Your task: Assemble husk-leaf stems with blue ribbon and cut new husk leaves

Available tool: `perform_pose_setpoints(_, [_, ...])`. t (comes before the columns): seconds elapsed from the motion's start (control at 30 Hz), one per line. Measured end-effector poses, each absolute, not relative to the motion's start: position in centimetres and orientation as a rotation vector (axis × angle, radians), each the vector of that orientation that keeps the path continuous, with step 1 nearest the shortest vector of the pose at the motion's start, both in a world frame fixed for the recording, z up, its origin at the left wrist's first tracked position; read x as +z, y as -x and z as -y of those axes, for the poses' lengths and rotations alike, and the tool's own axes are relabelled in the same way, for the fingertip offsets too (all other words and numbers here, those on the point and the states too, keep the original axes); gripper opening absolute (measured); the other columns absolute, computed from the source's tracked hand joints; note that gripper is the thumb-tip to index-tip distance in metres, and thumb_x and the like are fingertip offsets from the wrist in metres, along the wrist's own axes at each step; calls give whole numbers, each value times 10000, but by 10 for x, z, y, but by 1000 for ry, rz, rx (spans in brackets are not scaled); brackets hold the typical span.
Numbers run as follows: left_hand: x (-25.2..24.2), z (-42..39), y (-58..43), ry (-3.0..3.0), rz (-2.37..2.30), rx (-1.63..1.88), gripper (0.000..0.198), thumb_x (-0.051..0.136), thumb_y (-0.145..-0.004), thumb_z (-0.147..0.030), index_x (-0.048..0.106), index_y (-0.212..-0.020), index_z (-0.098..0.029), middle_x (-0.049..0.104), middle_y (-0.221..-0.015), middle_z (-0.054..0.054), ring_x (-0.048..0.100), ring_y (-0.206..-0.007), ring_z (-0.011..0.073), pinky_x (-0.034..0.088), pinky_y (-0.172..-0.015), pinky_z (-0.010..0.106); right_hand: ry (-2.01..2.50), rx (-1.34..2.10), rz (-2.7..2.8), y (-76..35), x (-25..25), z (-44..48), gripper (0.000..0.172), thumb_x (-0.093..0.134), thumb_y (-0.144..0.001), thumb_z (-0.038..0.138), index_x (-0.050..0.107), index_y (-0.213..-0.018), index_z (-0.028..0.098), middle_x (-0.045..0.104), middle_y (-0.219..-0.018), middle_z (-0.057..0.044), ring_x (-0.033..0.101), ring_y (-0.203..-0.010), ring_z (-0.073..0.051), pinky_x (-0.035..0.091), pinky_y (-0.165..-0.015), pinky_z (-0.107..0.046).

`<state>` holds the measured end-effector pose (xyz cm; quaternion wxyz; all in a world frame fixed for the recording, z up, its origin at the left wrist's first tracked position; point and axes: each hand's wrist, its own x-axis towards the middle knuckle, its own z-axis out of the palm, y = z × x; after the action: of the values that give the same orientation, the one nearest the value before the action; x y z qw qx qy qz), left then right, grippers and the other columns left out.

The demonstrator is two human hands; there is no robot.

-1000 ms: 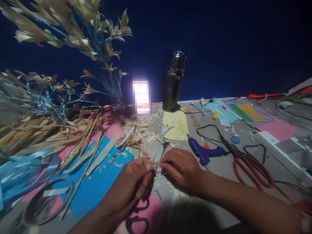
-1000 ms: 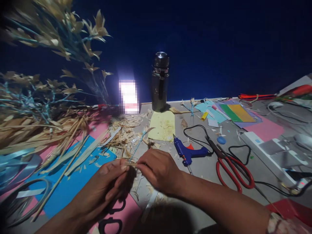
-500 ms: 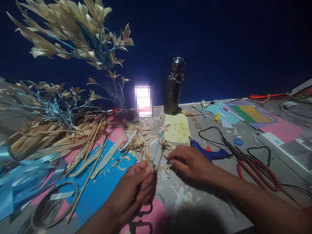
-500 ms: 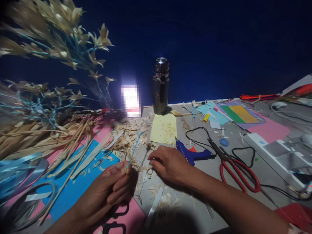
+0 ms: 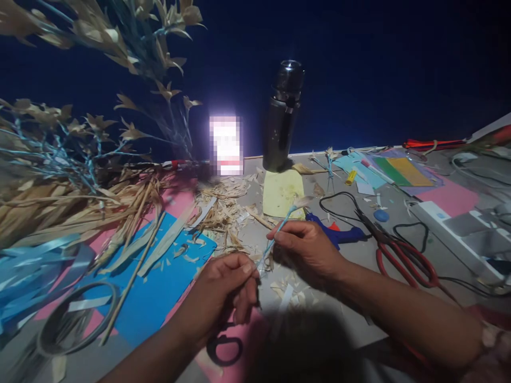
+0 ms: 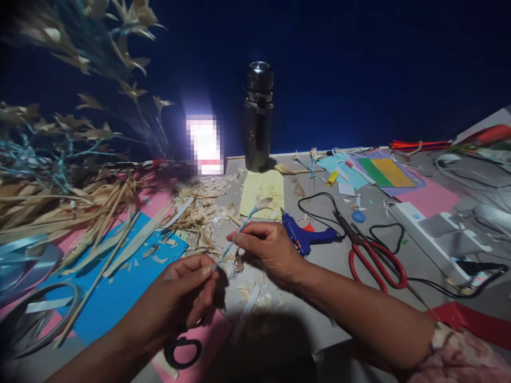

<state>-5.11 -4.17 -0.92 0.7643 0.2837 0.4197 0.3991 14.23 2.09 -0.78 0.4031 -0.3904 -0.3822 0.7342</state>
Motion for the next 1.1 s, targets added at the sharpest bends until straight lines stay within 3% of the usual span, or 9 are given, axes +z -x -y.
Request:
perform_pose_setpoints(0.17, [-8, 41, 53, -639, -1049, 924, 272, 699, -907, -381, 665, -769, -149, 682, -615, 7, 536, -428, 69, 419, -464, 182, 990, 1873, 923, -144, -7, -22, 316, 927, -656, 438, 780, -743, 172, 625, -610, 21, 530, -508, -95, 452, -527, -252])
perform_pose_setpoints(0.5, [-6, 44, 51, -725, -1077, 861, 361, 712, -859, -518, 692, -863, -157, 651, -554, 11, 505, -407, 76, 342, -399, 153, 969, 1824, 1118, -143, -9, -13, 279, 899, -713, 418, 790, -736, 163, 677, -683, -21, 616, -611, -140, 484, -596, -287])
perform_pose_setpoints(0.7, [0, 47, 50, -760, -1127, 837, 282, 758, -816, -418, 644, -762, -165, 646, -630, 0, 501, -453, 70, 359, -417, 160, 997, 1693, 1263, -142, -12, -13, 226, 881, -729, 393, 804, -727, 180, 697, -708, -37, 620, -648, -154, 485, -602, -292])
perform_pose_setpoints(0.93, [0, 49, 47, -1059, -1211, 850, 188, 637, -830, -290, 559, -683, -202, 469, -521, -59, 373, -461, 85, 292, -450, 202, 1040, 1584, 1395, -140, -9, -10, 285, 876, -707, 422, 777, -626, 168, 660, -644, -35, 570, -611, -149, 439, -555, -283])
perform_pose_setpoints(1.1, [7, 55, 45, -1285, -1307, 905, 217, 669, -822, -283, 577, -649, -190, 524, -606, -15, 429, -549, 114, 334, -492, 218, 1025, 1575, 1289, -143, -5, -12, 244, 893, -682, 354, 755, -586, 178, 656, -632, -22, 554, -611, -142, 420, -570, -283])
